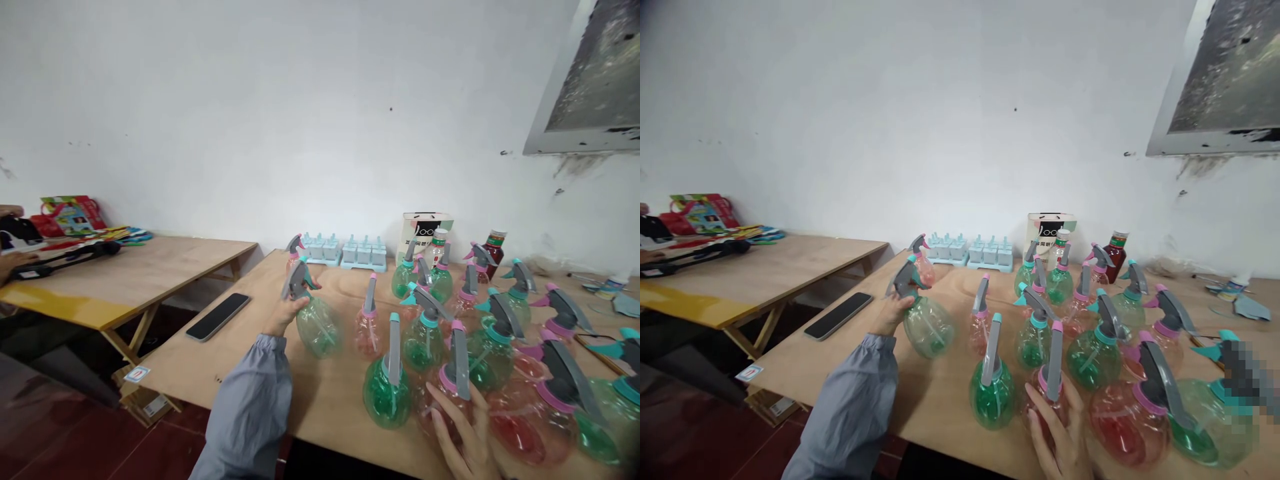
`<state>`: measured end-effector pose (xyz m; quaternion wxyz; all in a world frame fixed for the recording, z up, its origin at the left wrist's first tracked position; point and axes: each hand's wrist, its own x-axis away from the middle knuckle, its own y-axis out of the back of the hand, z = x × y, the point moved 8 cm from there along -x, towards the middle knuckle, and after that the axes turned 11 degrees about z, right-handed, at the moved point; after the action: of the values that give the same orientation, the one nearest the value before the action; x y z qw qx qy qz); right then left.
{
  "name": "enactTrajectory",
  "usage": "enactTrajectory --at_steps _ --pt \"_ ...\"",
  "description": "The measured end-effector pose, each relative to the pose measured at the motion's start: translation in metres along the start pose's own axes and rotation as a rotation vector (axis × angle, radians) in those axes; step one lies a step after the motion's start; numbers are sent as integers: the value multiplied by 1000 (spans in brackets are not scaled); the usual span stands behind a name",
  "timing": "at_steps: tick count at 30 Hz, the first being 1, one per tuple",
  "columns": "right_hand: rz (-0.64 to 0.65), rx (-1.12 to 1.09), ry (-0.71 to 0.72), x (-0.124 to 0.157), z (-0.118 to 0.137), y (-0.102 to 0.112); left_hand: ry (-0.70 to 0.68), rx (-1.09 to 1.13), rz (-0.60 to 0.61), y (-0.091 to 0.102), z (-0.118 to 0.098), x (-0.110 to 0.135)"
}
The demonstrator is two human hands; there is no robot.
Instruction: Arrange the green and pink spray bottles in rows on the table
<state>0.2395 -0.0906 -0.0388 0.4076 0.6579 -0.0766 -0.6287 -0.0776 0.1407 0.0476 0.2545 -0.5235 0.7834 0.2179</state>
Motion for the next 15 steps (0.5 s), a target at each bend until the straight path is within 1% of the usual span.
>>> enactTrajectory --at_steps 1,4,5,7,11,13,15 --pt "-2 2 -1 0 0 0 11 -54 34 -3 -2 1" --pt "-11 0 1 0 0 0 25 -213 222 -17 -6 6" --pt "-9 -1 3 0 0 0 31 -255 273 -22 -5 9" --pt "-5 -2 11 0 -1 -2 69 -310 337 -28 1 15" --pt "-10 -12 16 1 -1 -2 166 -333 383 -37 24 24" --pt "0 -15 19 1 -1 -3 155 -313 376 -38 33 26" --pt "11 -17 24 1 -2 -3 136 -265 363 -32 41 28"
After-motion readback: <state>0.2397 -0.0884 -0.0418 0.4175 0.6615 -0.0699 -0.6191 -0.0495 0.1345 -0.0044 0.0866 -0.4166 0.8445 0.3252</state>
